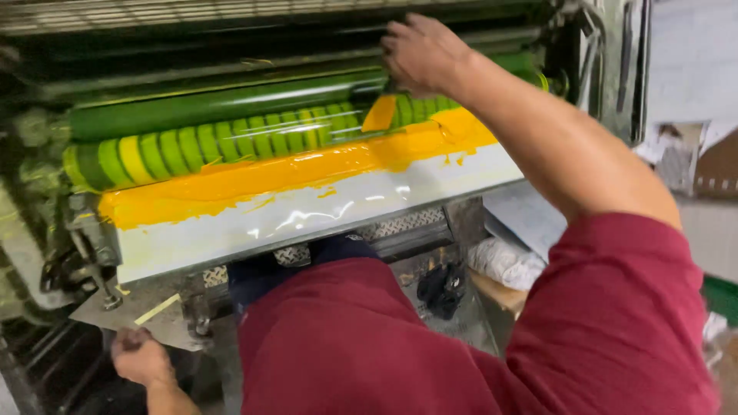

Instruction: The person scoops yellow paint from a bucket using a spatula and spreads it onto a white surface beneath a green roller on a printing machine. They repeatedly transfer paint from the bucket to the machine's surface, smoothing it out with the spatula.

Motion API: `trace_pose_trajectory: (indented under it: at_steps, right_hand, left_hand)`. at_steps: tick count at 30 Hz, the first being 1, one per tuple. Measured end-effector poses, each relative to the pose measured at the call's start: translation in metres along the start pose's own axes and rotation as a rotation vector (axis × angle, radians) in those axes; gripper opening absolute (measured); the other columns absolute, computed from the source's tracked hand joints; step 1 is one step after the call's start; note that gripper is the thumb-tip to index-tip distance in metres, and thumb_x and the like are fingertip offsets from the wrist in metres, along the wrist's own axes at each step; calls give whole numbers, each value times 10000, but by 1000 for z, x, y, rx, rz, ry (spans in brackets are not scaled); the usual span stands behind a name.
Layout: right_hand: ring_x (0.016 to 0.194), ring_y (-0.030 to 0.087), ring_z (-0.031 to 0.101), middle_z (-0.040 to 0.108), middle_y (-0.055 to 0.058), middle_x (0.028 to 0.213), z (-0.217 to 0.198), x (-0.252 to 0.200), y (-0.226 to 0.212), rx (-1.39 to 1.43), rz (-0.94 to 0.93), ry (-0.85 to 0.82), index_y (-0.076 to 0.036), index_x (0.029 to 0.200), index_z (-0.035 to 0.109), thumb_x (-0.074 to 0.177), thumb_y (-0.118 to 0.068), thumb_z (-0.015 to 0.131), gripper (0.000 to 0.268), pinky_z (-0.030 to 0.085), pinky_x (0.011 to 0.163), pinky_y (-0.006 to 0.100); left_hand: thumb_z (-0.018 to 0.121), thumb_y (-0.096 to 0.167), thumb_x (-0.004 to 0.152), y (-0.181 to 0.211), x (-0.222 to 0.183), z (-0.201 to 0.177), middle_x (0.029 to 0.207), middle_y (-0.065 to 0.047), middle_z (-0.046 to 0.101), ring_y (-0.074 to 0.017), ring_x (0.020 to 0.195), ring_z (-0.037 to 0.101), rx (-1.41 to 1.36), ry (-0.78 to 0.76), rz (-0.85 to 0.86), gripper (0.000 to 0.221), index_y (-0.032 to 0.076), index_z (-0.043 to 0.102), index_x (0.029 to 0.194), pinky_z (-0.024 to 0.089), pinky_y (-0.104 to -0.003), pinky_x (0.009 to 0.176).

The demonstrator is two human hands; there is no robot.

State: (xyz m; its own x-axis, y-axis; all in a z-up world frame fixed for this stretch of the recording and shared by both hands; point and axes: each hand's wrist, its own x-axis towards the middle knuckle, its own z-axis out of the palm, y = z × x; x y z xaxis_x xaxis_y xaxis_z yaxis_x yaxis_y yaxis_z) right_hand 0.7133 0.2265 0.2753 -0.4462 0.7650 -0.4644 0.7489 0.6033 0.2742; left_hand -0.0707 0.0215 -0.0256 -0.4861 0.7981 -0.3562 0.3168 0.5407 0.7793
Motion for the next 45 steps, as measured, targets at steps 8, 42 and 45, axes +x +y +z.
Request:
trace_pose_trajectory:
  at_steps: [8, 42, 45]
  right_hand:
    - [904, 122, 591, 701, 15, 976, 6, 3, -90, 1633, 482, -71, -19, 1174, 703, 972, -230, 659, 295, 483, 837, 285]
    - [1111, 270, 557, 666, 92, 1150, -363, 481, -239, -465, -126, 202, -55, 1150, 725, 923, -235, 572, 328, 443, 776, 397]
    - [1107, 270, 571, 675, 110, 1141, -352, 473, -240, -343, -62, 138, -29, 1169, 708, 937, -234, 549, 348, 422, 828, 413]
  left_hand:
    - [644, -14, 1051, 212, 94, -51, 1247, -148, 674, -231, 1121, 669, 11, 396, 447, 265, -26, 638, 1316, 542, -346, 977]
    - [413, -256, 777, 452, 287, -38, 1567, -161, 528, -297, 1507, 492, -387, -580, 904, 630, 47, 471, 1326, 383, -365, 1260]
    - [418, -261, 761, 458, 286, -39, 1566, -165, 528, -315, 1512, 489, -359, -566, 946, 625, 39, 470, 1307, 372, -371, 1266]
